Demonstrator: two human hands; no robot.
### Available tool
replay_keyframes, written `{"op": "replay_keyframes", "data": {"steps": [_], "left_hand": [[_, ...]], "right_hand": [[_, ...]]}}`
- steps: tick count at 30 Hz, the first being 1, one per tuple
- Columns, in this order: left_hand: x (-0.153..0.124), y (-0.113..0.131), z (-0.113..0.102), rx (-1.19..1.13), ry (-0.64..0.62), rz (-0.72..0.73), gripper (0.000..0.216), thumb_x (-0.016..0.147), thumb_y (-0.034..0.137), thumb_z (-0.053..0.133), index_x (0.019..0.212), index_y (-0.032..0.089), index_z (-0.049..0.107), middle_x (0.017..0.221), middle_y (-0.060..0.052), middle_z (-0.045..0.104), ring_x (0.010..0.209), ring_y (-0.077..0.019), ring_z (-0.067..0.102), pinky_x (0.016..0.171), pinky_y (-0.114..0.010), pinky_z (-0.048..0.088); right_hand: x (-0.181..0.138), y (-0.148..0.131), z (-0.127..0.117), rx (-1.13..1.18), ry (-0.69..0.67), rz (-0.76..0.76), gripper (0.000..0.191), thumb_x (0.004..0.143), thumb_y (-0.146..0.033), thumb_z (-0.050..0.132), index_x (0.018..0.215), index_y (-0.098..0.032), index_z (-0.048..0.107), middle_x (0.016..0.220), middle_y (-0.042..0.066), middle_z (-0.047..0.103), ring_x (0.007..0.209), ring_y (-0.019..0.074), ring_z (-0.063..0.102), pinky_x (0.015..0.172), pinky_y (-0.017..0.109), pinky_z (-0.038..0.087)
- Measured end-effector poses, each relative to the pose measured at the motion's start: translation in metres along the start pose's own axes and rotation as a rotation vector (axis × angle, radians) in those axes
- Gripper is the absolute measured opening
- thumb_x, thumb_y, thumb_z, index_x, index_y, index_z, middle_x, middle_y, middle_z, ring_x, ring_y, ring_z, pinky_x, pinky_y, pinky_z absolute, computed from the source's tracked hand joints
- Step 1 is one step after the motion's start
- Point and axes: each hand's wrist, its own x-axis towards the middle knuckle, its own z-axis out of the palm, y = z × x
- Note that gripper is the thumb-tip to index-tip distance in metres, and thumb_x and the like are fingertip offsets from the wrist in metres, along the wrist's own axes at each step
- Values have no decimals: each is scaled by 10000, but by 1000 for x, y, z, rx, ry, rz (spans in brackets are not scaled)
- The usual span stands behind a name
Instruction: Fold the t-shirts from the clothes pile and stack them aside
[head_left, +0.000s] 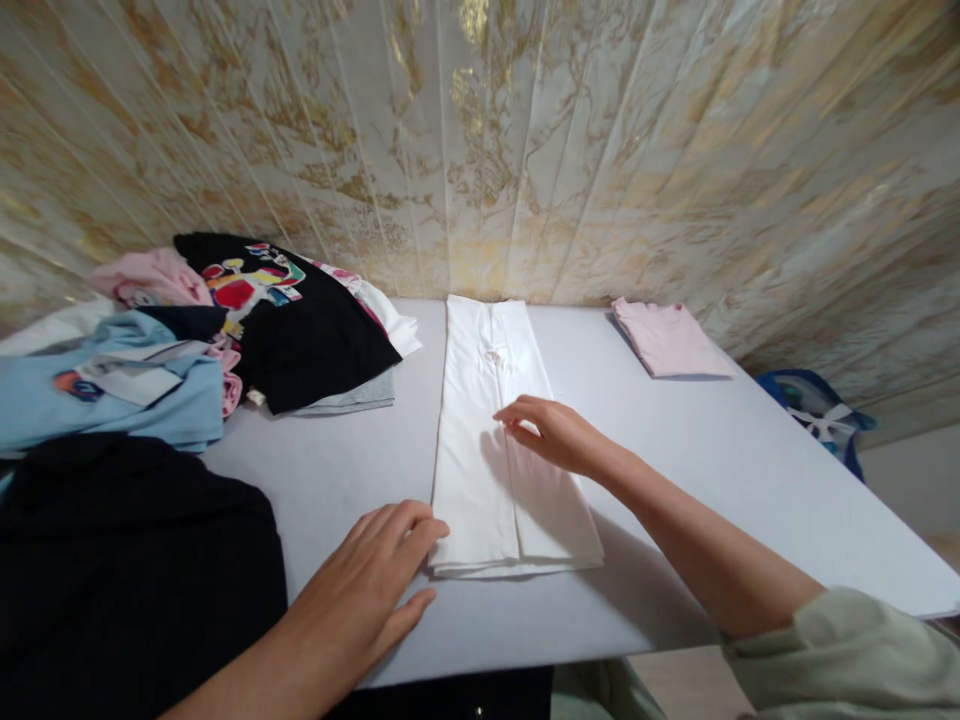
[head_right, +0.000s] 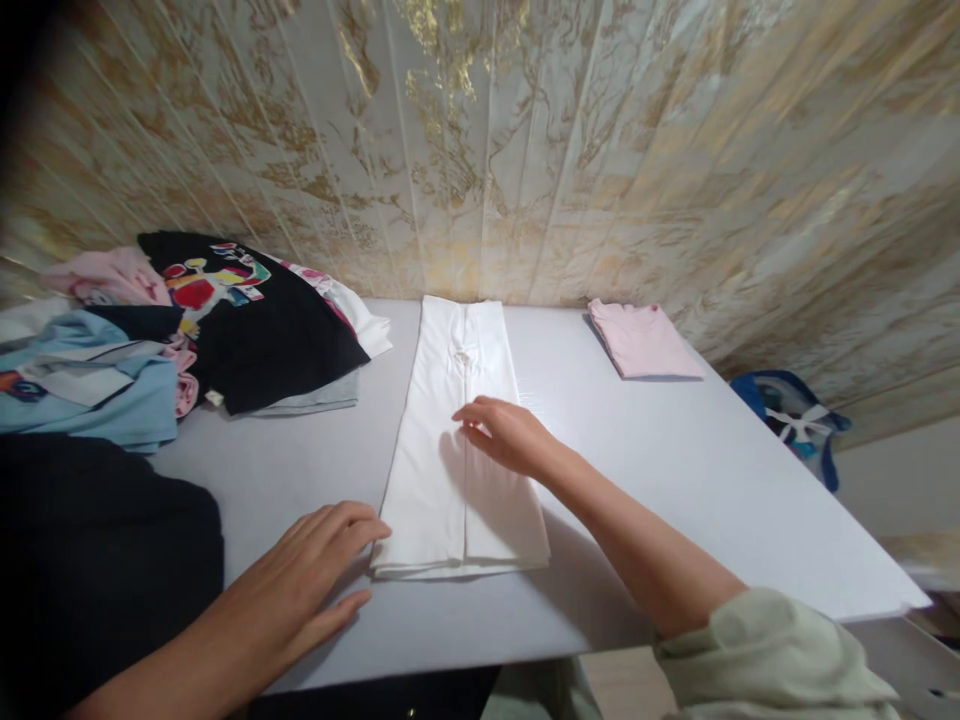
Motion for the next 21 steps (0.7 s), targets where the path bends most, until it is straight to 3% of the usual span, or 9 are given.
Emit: {"op": "replay_keyframes", "data": {"steps": [4,9,12,15,21], "left_hand": [[14,8,1,122,-107,96,415,719,76,565,1101,234,523,1157,-46,565,1088,-237,502,1003,-399,363],[33,16,29,334,-95,123,258,767,-4,456,886,204,551,900,-44,587,857,-227,548,830,-386,437],[38,15,38,384,-71,123,266,797,-15,401,854,203,543,855,-48,584,800,-235,551,748,-383,440],[43,15,30,268,-96,73,253,785,-3,397,851,202,529,890,-49,589,829,-232,553,746,-365,432],[53,11,0,-178,-123,-69,201,820,128,409,975,222,494,934,-17,617,874,-190,581,762,-291,403]], "right_hand": [[-53,-35,-2,66,-180,-51,244,904,-179,515,1085,-224,673,978,55,648,840,152,608,736,273,476],[-92,-57,16,102,-105,-15,293,854,-148,555,1120,-239,635,1111,67,612,987,181,567,854,319,469],[-104,-63,28,99,-66,-10,466,792,-192,639,1247,-239,550,1245,81,561,1110,220,514,957,375,434],[-108,-64,38,54,-46,-16,570,743,-192,682,1285,-236,509,1307,81,534,1157,242,484,997,408,407],[-97,-58,40,-57,-44,14,499,791,-36,521,1243,-247,554,1203,66,607,1062,214,546,910,371,440]]}}
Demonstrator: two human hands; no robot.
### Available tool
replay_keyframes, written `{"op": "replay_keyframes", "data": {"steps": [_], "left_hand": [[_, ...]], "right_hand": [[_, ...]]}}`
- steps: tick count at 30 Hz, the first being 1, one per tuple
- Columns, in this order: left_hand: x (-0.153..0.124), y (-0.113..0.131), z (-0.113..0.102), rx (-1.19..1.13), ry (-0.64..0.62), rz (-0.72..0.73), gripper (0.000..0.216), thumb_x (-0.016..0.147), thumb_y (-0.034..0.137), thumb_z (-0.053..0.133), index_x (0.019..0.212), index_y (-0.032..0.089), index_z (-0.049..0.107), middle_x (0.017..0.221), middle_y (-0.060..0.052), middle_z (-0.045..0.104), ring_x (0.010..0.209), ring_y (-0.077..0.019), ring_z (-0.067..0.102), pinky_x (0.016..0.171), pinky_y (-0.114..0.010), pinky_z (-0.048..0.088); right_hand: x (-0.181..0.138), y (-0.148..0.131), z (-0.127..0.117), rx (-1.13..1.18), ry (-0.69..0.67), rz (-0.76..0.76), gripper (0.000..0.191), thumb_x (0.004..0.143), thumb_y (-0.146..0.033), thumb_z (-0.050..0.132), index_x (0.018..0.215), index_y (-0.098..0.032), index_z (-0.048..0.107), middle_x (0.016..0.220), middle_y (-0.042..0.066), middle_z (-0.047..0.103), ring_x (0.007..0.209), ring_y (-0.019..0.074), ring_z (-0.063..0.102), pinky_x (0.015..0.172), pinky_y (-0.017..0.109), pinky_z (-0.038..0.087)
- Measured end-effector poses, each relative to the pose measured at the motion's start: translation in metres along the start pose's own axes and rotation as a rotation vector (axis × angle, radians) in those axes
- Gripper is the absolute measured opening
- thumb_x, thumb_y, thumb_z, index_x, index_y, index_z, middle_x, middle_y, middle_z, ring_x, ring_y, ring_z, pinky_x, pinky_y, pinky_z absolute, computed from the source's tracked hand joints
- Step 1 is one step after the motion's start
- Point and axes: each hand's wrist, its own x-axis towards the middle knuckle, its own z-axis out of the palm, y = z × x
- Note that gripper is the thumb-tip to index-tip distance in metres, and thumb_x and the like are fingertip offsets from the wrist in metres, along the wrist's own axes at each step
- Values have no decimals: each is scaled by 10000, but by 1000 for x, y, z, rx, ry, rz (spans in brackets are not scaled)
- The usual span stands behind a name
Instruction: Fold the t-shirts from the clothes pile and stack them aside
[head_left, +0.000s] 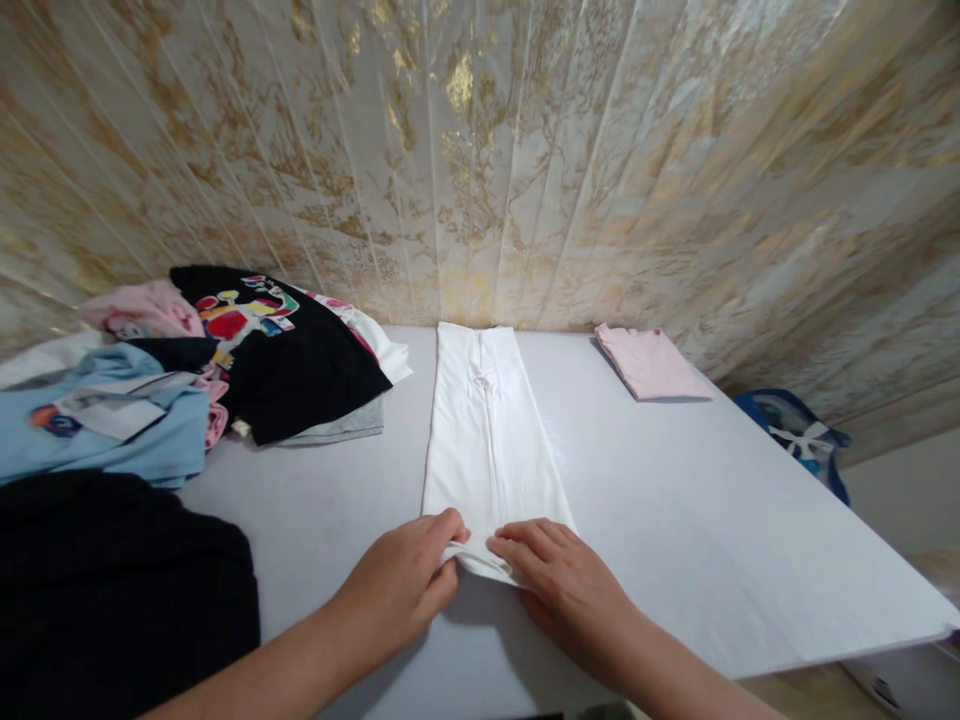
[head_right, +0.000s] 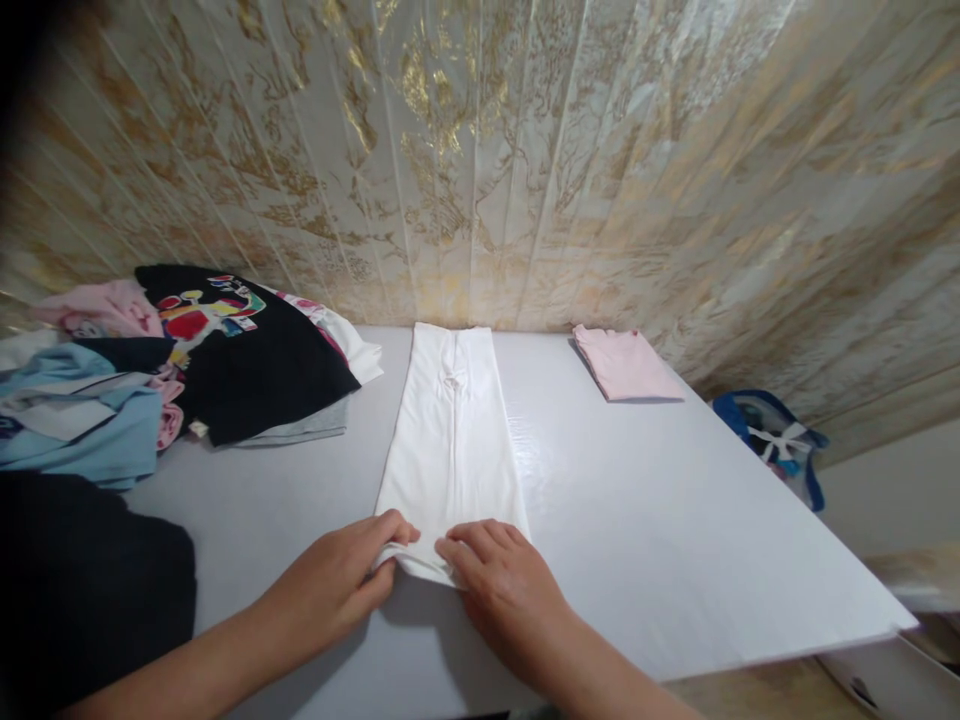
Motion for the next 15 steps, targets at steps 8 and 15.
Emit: {"op": "replay_keyframes", "data": {"steps": [8,15], "left_hand": [[-18,19,-39,-202,-198,-116,96,805,215,412,850,232,495,726,46,569,678,-144,537,618,-236,341],[48,-1,-113,-473,-265,-158,161,716,314,553,823,195,567,736,32,554,691,-135,517,566,-207,360]], "right_hand": [[-2,-19,-56,293,-251,-12,309,887,-80,433,1030,-247,650,878,4,659,789,122,590,721,218,416],[77,20,-124,580,-401,-54,155,878,-262,530,908,-148,630,763,-18,577,675,93,490,606,186,378]]}}
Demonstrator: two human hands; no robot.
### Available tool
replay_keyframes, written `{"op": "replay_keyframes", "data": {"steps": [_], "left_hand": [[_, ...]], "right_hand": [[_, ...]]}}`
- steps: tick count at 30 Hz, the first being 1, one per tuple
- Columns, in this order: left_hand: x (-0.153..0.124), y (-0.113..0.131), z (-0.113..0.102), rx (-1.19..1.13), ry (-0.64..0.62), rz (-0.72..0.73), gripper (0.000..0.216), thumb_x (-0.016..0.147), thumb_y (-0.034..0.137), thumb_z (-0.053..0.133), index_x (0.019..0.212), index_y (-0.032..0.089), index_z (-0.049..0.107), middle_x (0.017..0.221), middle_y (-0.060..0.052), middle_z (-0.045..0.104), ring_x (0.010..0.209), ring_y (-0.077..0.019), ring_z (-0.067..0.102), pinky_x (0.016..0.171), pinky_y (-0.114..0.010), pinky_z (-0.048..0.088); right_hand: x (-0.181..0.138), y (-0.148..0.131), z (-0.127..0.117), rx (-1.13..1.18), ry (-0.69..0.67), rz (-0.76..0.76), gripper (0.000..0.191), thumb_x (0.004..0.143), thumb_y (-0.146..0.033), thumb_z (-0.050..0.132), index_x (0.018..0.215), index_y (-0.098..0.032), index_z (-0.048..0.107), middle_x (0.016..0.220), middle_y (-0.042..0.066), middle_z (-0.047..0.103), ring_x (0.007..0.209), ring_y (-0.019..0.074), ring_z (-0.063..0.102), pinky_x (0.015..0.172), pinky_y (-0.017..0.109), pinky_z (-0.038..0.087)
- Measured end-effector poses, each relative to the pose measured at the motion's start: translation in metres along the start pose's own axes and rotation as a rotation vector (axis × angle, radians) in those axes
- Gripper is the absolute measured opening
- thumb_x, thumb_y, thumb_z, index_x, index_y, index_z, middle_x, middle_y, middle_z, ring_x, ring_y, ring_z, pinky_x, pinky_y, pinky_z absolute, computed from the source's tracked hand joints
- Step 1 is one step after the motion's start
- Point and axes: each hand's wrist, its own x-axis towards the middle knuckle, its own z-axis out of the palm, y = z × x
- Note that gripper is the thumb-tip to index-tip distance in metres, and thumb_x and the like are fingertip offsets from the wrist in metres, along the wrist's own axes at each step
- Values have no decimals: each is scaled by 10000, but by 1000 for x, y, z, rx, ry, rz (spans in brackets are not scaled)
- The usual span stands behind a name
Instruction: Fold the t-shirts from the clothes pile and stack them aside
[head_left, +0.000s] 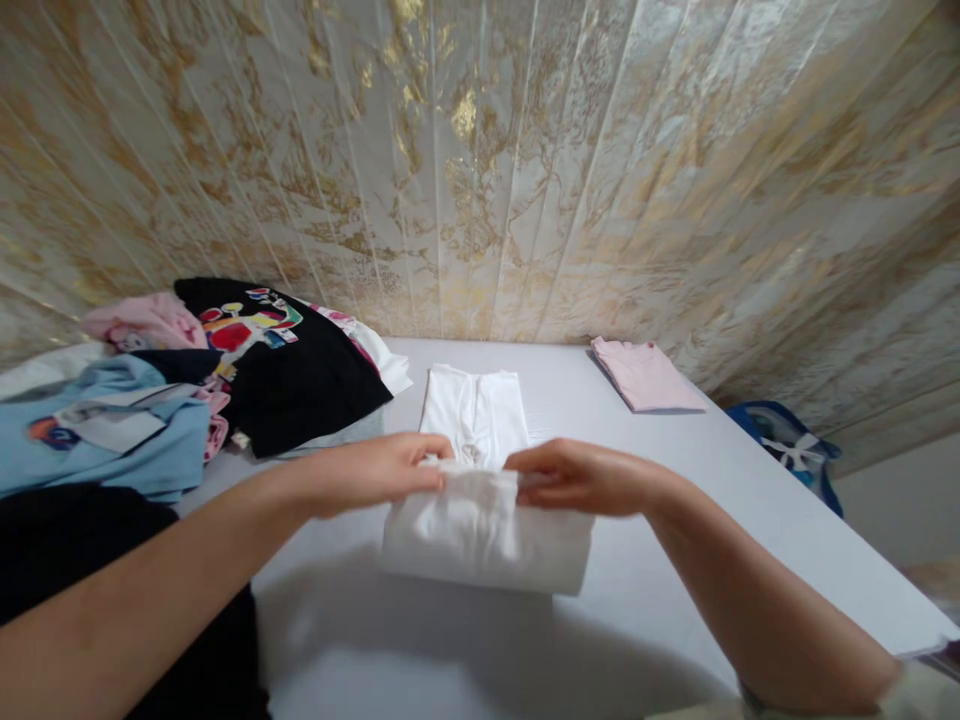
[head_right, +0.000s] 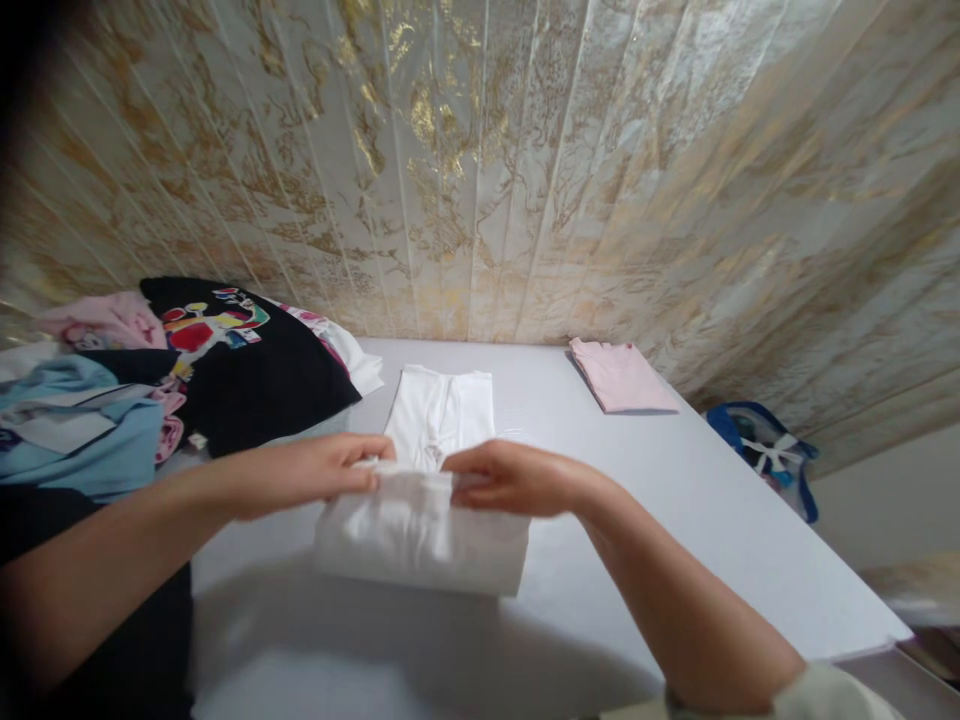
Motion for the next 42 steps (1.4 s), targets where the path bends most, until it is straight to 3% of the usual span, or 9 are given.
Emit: {"op": "replay_keyframes", "data": {"steps": [2,5,8,13,22,26,30,36,42], "left_hand": [[39,-7,-28,-114,54,-24,225,674,316,591,858,186,576,773,12,582,715,-148,548,575,-214,388],[90,-30,-52,-199,264,-99,300,637,359,646,876,192,572,863,-13,630,810,-168,586,648,-232,441],[114,-60,-52,-254,393,-134,415,650,404,670,981,169,584,1031,-85,660,959,-211,608,742,-262,464],[116,-93,-37,-340,455,73,550,615,309,697,1118,142,551,994,-96,703,929,-231,648,774,-312,492],[126,-103,-33,-326,638,148,348,675,394,632,915,142,604,769,-42,705,772,-213,649,667,-283,469],[125,-99,-34,-284,613,134,450,697,356,603,1090,137,578,694,1,647,643,-166,608,586,-247,427],[123,-98,-36,-292,537,111,474,704,228,533,1170,146,502,673,32,603,520,-113,530,500,-212,364],[124,-99,-36,-301,544,55,378,750,171,425,1127,171,444,618,70,522,470,-106,482,461,-207,326],[123,-101,-39,-120,627,82,301,797,185,373,1063,175,513,537,95,402,494,-120,446,515,-223,334]], "right_hand": [[32,20,-35,6,86,59,146,827,-269,584,874,-140,633,753,-21,572,667,95,489,608,192,380],[74,65,-65,17,417,252,232,773,-240,619,983,-145,645,750,-10,597,628,95,491,586,198,373],[92,114,-61,30,677,385,302,729,-263,655,1007,-145,651,806,31,637,638,112,519,586,214,391],[84,158,-32,97,869,187,419,748,-370,582,1096,-142,623,800,14,607,653,122,515,606,243,408],[83,157,-29,-25,856,151,371,770,-319,496,1060,-139,643,648,-47,469,609,116,454,613,247,377],[85,161,-25,-142,940,193,342,817,-267,461,1088,-148,633,847,32,603,699,138,536,677,273,423],[90,142,-23,-318,935,166,300,838,-192,474,1087,-185,641,1019,69,616,910,173,582,821,318,441],[139,95,-29,-339,708,-12,265,859,-138,531,1088,-199,650,1048,71,641,982,175,596,886,331,438],[185,98,-15,-278,697,-73,217,812,-98,537,975,-186,650,965,44,656,915,167,602,844,302,445]]}}
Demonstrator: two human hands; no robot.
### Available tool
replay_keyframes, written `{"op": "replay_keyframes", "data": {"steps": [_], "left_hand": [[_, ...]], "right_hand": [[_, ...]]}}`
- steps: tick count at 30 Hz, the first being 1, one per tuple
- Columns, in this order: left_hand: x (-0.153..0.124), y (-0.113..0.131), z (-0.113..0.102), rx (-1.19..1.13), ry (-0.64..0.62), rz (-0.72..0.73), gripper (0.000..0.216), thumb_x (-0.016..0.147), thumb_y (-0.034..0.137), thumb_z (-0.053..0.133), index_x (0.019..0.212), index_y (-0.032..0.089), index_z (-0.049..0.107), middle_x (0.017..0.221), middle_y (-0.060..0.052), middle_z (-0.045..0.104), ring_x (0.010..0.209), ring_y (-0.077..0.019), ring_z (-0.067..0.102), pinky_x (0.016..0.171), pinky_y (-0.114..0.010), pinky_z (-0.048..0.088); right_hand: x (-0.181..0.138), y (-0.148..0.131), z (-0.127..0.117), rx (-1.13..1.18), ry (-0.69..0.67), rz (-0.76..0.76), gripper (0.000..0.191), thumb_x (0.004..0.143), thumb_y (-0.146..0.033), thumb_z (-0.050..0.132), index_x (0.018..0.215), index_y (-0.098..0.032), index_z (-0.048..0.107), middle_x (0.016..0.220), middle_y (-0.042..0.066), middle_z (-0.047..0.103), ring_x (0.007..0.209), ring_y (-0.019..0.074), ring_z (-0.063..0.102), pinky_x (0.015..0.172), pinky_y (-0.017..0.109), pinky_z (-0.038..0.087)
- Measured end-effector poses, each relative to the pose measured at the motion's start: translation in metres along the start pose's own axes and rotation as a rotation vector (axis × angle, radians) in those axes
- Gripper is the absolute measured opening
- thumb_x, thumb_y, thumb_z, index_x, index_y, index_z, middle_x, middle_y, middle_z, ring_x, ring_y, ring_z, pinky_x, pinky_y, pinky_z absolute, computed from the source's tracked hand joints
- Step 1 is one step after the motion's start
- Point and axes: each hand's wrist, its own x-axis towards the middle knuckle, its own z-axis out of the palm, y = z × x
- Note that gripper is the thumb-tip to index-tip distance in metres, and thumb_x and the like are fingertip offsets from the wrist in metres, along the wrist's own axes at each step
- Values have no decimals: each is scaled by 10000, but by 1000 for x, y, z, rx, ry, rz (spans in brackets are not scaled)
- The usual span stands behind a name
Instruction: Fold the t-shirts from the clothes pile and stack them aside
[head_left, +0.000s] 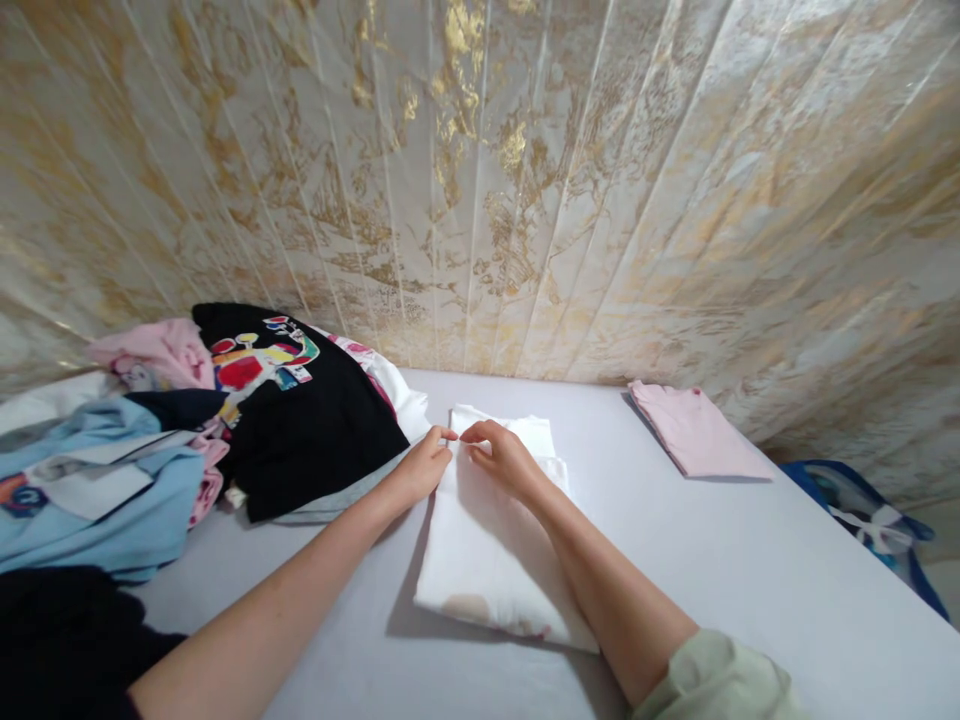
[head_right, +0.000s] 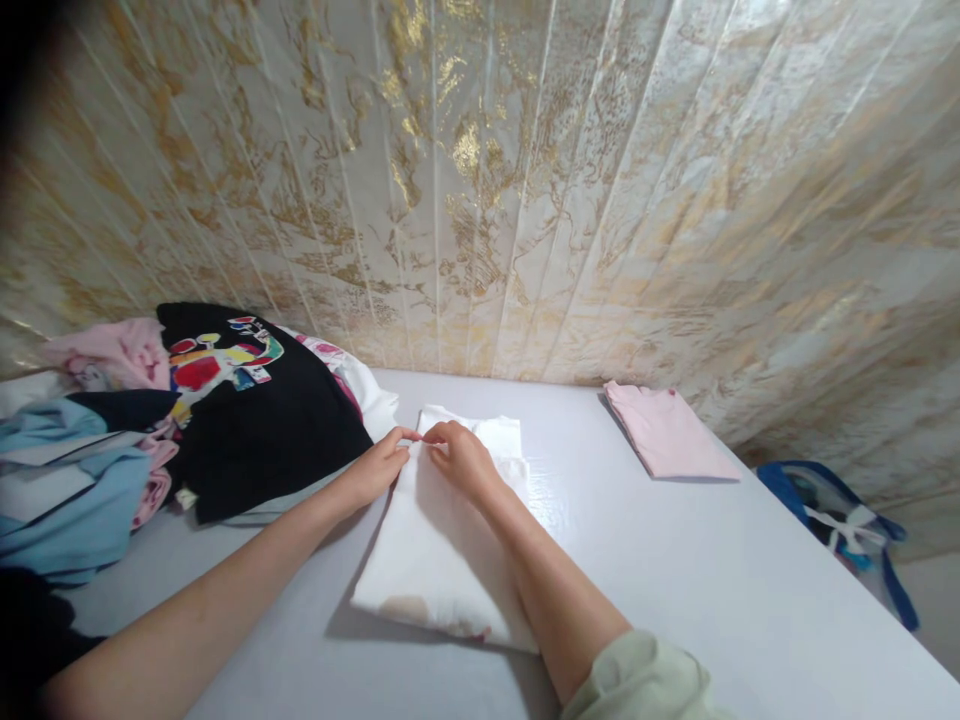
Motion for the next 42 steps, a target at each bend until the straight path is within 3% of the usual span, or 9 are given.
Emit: {"op": "replay_keyframes", "data": {"steps": [7,13,16,21,27,37,42], "left_hand": [[-2,5,1,97,-10,65,285,847,210,356,1088,174,501,622,55,509,607,-156,527,679,-281,431],[-4,6,4,206,16,158,335,864,215,314,1159,167,465,924,-66,646,873,-213,622,829,-336,446],[-4,4,6,219,26,168,325,876,225,304,1158,174,459,974,-87,655,928,-224,632,846,-346,450],[-5,6,7,239,51,158,306,863,213,321,1125,178,477,903,-74,662,886,-229,640,816,-350,457],[-8,14,7,282,66,112,297,827,189,375,1112,173,457,675,12,598,742,-206,625,731,-307,448],[-10,17,8,257,66,156,228,857,236,340,1013,208,505,734,1,603,752,-199,603,714,-287,417],[-2,1,9,199,62,181,177,855,341,423,932,215,520,611,57,498,596,-147,504,604,-241,360]], "right_hand": [[-7,5,7,17,42,-15,146,824,-140,517,887,-196,636,888,21,615,840,149,572,784,266,429],[-6,1,5,7,32,-72,106,831,-171,550,907,-199,618,890,22,618,844,158,568,791,275,419],[-5,0,6,-8,32,-97,66,819,-177,566,858,-201,613,849,13,617,814,157,567,771,270,415],[-5,0,8,-2,25,-110,101,815,-145,524,828,-198,609,819,7,628,788,153,581,750,259,416],[-8,-3,6,27,9,-47,123,831,-156,517,914,-202,596,892,12,677,832,156,614,773,258,422],[-4,-3,11,-88,-23,-65,161,873,-127,483,878,-205,623,844,2,644,802,144,582,748,248,387],[-3,-2,-16,-161,-13,-39,159,911,-179,514,916,-203,671,965,42,624,878,143,594,799,251,401]]}}
